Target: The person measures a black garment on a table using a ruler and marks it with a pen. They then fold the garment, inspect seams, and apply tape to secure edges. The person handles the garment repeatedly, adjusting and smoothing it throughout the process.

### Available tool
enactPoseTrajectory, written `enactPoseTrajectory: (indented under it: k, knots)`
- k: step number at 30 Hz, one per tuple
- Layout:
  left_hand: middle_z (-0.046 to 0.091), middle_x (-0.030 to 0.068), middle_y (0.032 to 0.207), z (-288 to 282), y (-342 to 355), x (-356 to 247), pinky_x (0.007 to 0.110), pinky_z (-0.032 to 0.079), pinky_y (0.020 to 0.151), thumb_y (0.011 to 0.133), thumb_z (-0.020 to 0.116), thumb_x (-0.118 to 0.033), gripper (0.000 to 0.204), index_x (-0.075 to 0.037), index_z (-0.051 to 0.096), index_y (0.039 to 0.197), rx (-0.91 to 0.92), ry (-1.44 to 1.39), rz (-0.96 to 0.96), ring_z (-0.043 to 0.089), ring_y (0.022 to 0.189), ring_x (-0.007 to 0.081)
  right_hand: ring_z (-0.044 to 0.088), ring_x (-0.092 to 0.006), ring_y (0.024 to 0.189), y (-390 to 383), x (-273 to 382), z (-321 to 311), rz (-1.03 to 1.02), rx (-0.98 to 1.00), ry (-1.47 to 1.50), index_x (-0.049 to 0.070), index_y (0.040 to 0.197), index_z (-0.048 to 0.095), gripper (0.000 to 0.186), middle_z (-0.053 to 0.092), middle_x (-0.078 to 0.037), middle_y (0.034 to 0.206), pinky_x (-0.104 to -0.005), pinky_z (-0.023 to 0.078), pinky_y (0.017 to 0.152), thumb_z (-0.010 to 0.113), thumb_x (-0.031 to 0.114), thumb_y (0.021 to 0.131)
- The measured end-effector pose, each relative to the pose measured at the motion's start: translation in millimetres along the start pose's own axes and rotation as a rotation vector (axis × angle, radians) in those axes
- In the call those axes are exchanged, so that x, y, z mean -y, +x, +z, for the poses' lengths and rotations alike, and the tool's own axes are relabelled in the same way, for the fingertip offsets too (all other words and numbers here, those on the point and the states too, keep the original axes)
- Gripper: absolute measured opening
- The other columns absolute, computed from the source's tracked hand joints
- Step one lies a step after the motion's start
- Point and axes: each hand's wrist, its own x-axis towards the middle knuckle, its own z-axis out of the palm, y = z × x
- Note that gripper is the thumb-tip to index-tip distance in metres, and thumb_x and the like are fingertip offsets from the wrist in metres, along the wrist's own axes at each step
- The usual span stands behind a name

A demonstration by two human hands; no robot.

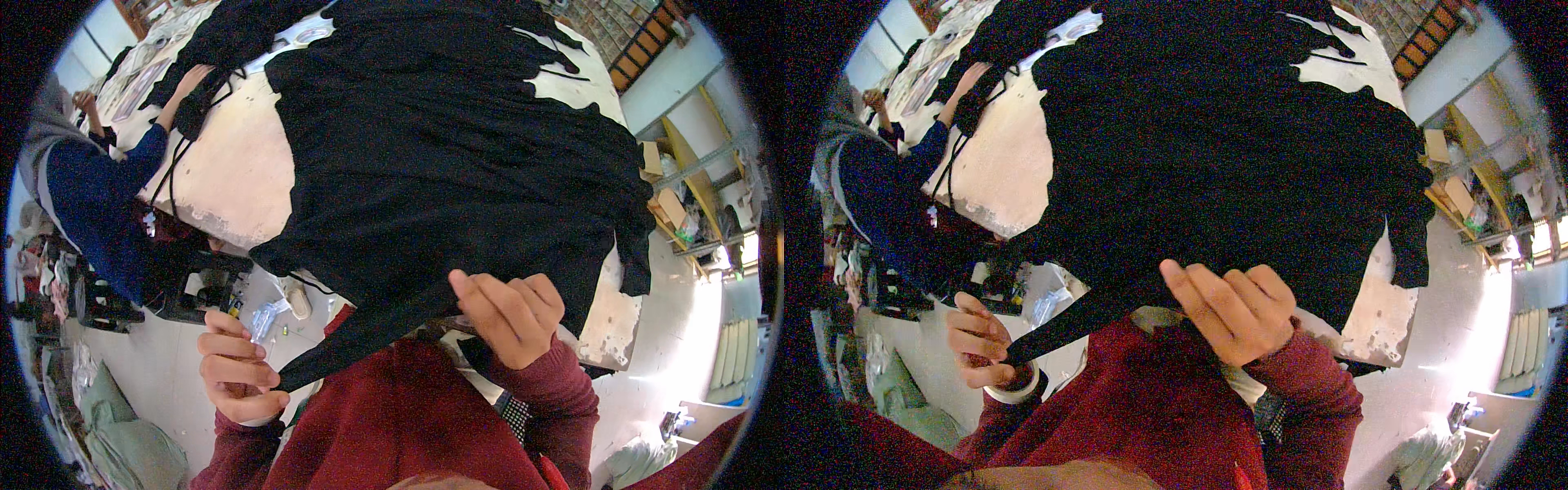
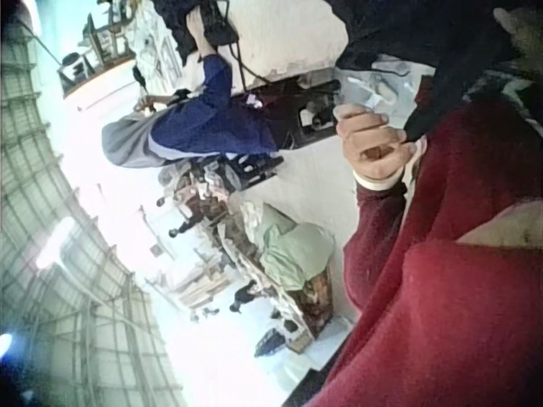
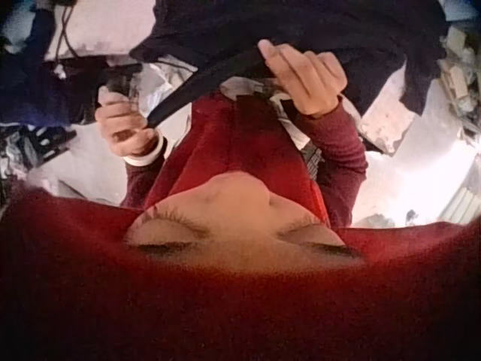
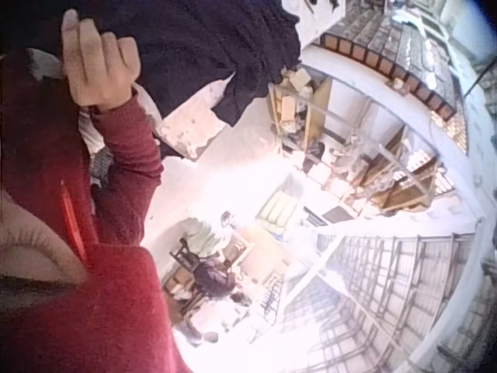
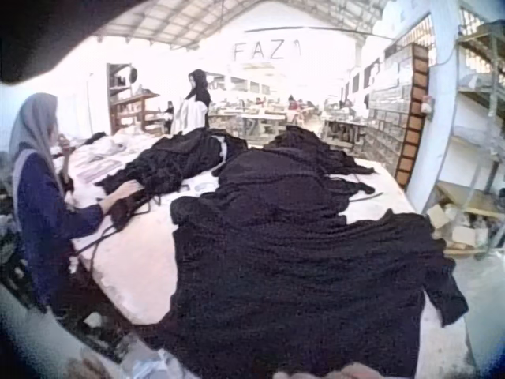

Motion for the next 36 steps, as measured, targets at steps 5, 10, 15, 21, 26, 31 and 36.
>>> enactPoseTrajectory:
  k: [5,10,15,21,26,31,36]
  knots:
    - [0.053,-0.0022,0.081,-12,-4,30,0.031,0.038,0.068,0.081,0.069,-0.022,0.013,-0.024,0.057,0.078,-0.217,-0.083,0.099,0.048,0.073,0.0161,0.052,-0.0083,0.06,11,-14,11,0.031,-0.016,-0.059,0.006,0.11,0.07,0.04,0.062,0.0,0.091,-0.0256,0.036,0.053,0.065,0.006,0.07]
    - [0.045,0.0081,0.101,1,4,49,0.039,0.04,0.086,0.088,0.065,-0.01,0.025,-0.009,0.045,0.103,-0.37,0.568,-0.431,0.047,0.094,0.024,0.05,-0.0078,0.059,18,-6,28,-0.095,0.084,-0.004,0.004,0.11,0.068,0.036,0.061,0.001,0.089,-0.0251,0.036,0.055,0.063,0.009,0.074]
    - [0.057,0.0074,0.111,60,2,34,0.043,0.036,0.094,0.062,0.09,-0.037,0.063,-0.017,0.051,0.107,0.177,0.23,-0.207,0.054,0.114,0.0343,0.047,-0.0071,0.057,24,11,44,-0.17,0.082,0.033,0.004,0.112,0.068,0.039,0.061,0.001,0.086,-0.0229,0.033,0.054,0.06,0.017,0.076]
    - [0.066,0.0019,0.085,79,2,50,0.043,0.037,0.093,0.069,0.073,-0.005,0.019,-0.012,0.067,0.085,0.209,0.08,-0.147,0.069,0.091,0.0233,0.048,-0.0092,0.055,26,-8,53,-0.145,0.059,0.038,0.008,0.113,0.064,0.035,0.062,-0.002,0.09,-0.0257,0.034,0.053,0.061,0.02,0.081]
    - [0.056,0.0015,0.09,54,-15,64,0.042,0.038,0.088,0.07,0.074,-0.009,0.033,-0.02,0.065,0.1,0.094,0.166,0.019,0.068,0.086,0.0229,0.056,-0.0105,0.063,19,-55,75,0.015,0.03,-0.008,0.009,0.111,0.063,0.033,0.063,-0.002,0.092,-0.0278,0.038,0.056,0.063,0.014,0.079]
    - [0.053,0.0005,0.089,42,-15,81,0.041,0.039,0.084,0.076,0.073,-0.009,0.022,-0.02,0.062,0.092,0.018,0.372,0.031,0.068,0.084,0.0217,0.06,-0.0138,0.07,10,-89,77,0.069,0.009,-0.053,0.008,0.109,0.063,0.034,0.065,-0.003,0.092,-0.0296,0.04,0.055,0.071,0.013,0.076]
    - [0.064,0.0129,0.097,55,0,96,0.032,0.042,0.084,0.091,0.057,-0.014,0.01,-0.005,0.058,0.087,-0.143,-0.06,-0.762,0.056,0.091,0.0183,0.06,-0.0176,0.084,15,-103,86,0.313,0.157,0.355,0.011,0.094,0.068,0.018,0.067,-0.001,0.092,-0.0312,0.043,0.076,0.074,0.013,0.077]
